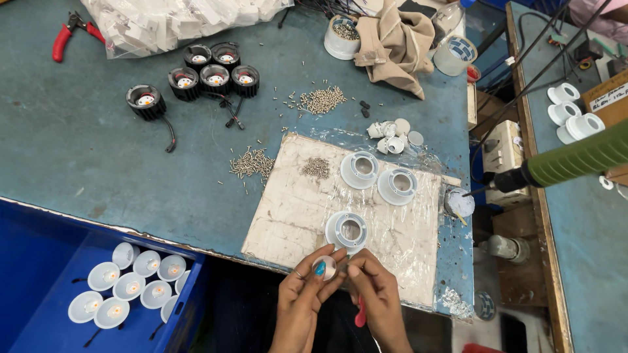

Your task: The person assembles LED light fixtures by inserting a bulb into a black housing and securing it with a green caulking gun. They then use a utility knife to trim the edges of white plastic rings and place them onto the assembled units.

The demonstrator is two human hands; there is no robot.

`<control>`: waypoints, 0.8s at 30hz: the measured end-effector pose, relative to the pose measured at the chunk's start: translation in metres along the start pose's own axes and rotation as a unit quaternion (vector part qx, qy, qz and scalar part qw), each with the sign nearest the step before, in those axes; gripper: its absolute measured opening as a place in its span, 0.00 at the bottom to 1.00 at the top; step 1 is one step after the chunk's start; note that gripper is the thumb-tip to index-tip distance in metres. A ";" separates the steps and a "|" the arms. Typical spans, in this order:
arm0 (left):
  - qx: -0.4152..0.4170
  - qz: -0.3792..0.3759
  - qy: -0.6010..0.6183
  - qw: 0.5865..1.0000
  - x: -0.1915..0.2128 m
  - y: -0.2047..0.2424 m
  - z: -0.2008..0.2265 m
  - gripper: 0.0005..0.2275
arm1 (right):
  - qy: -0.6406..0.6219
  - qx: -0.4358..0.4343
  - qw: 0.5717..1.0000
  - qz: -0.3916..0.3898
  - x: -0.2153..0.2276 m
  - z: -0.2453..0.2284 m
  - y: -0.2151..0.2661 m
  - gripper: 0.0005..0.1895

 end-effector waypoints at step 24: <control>-0.026 0.036 -0.112 0.993 -0.012 0.015 -0.003 0.15 | 0.148 0.200 0.962 0.112 -0.009 -0.046 0.013 0.08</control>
Point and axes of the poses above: each hand's wrist, its own y-axis away from the middle knuckle, its own x-axis out of the back of the hand, z = x × y, the point moved 4 cm from there along -y, towards the middle knuckle, and after that the axes turned 4 degrees about z, right-handed, at the moved point
